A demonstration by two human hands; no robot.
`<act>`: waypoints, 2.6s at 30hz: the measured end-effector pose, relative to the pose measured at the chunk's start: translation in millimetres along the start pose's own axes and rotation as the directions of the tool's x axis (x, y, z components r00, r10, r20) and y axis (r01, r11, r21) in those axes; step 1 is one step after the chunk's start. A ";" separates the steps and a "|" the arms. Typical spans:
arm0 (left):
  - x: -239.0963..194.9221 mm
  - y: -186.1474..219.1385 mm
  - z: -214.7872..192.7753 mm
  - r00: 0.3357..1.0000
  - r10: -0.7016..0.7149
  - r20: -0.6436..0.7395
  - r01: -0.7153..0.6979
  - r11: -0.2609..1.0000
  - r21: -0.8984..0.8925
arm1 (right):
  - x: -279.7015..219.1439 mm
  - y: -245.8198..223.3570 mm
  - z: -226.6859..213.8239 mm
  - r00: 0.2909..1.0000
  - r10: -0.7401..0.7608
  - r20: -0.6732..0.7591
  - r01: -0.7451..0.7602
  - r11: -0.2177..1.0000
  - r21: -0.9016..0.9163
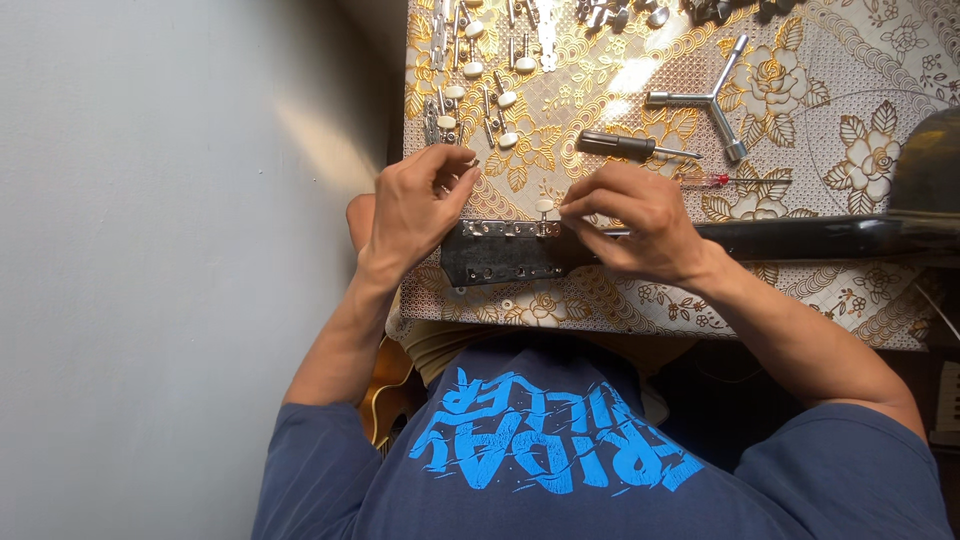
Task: The person assembles guitar tuning pegs onto a guitar headstock using a screwdriver. They place each peg, align it, and tighten the screws one at a time.
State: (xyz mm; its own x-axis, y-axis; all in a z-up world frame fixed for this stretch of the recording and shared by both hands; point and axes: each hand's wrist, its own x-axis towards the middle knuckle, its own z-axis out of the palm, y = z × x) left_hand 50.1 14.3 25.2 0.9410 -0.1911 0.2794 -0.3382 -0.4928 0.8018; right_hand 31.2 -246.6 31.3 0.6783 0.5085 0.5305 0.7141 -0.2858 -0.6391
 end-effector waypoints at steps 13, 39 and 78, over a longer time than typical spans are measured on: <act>34.5 -17.2 23.5 0.952 -0.104 0.289 -0.028 0.908 0.418 | 49.9 50.5 38.2 0.970 0.133 0.204 -0.048 0.926 -0.376; 28.7 -11.5 3.4 0.930 -0.084 0.359 -0.131 0.836 0.534 | 54.7 77.7 68.3 0.951 0.059 0.304 0.040 0.950 -0.311; -44.1 45.9 23.5 0.926 0.331 0.180 -0.376 0.822 0.427 | 50.3 31.6 28.4 0.595 0.546 0.590 -0.547 0.813 -0.201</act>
State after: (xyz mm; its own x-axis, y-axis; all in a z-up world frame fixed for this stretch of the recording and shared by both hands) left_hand -7.4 -19.9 37.2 0.7572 -0.4927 0.4289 -0.6388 -0.6958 0.3283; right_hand 83.0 -207.0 22.0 0.6910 0.6257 -0.3620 0.2446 -0.6737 -0.6974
